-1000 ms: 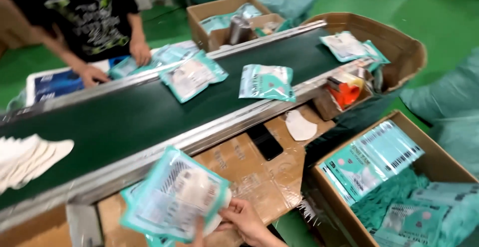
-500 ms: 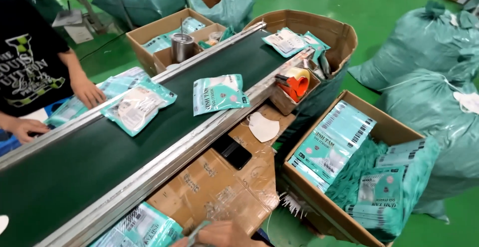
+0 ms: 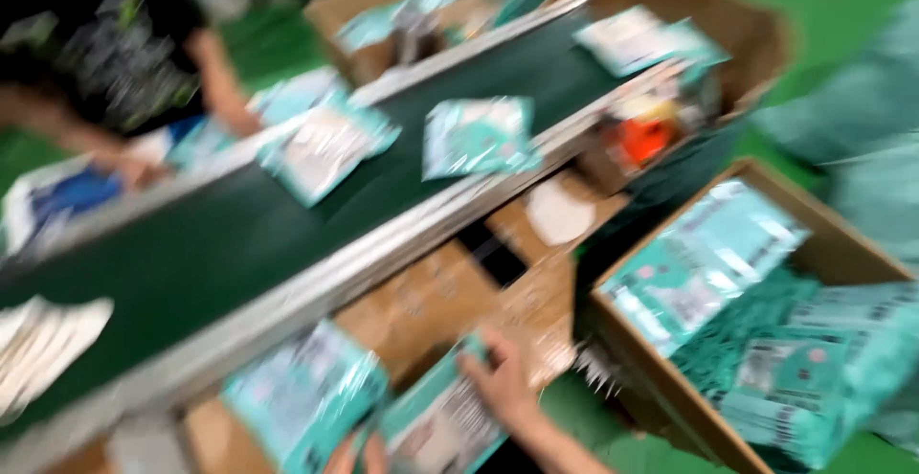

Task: Manually packing protective face masks into individual or bulk plastic pouches at a conveyor belt station.

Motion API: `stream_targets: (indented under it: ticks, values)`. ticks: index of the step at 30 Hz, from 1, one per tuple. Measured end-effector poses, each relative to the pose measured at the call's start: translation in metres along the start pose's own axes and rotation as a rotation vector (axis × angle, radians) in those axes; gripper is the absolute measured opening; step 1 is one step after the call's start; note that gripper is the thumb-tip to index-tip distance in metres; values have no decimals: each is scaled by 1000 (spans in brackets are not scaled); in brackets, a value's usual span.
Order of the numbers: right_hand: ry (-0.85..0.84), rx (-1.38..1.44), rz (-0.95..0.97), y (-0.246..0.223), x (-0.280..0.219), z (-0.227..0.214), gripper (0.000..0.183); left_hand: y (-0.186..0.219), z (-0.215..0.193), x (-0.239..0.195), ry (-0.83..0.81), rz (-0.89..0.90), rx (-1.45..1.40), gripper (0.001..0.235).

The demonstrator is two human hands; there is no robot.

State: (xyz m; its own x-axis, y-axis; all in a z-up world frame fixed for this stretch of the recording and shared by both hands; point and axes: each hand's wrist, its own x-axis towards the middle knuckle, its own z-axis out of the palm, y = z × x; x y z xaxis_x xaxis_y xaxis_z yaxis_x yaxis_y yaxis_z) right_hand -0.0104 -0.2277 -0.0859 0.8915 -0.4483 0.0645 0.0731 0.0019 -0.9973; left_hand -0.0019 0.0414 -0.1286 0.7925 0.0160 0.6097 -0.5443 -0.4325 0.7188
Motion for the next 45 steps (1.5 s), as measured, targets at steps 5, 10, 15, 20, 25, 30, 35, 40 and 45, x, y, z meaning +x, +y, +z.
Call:
stream_targets:
  ticks: [5,10,15,20,25,30,35,40,45]
  values:
    - [-147,4,246,-47,-19,2,6,120,-5,58,-44,-404,-42,20]
    - [-289,396,185,-44,-16,0,9,131,-6,73,-71,-366,-307,8]
    - [-376,425,351,-45,-20,12,19,143,-4,80,-142,-376,-324,10]
    - [-265,-83,133,-102,12,28,8,112,5,112,-65,-241,-151,16]
    - [117,-615,-986,-209,84,35,38,78,-2,245,5,18,395,108]
    - [-69,-586,-1069,-184,81,62,47,-14,20,333,-68,7,642,112]
    - [-303,-648,-917,-123,56,42,39,-99,51,337,-321,-45,932,35]
    - [-160,-449,-643,-124,68,2,51,51,48,262,-428,429,139,51]
    - [-314,-471,-562,-112,58,-35,59,152,38,174,-687,405,-61,51]
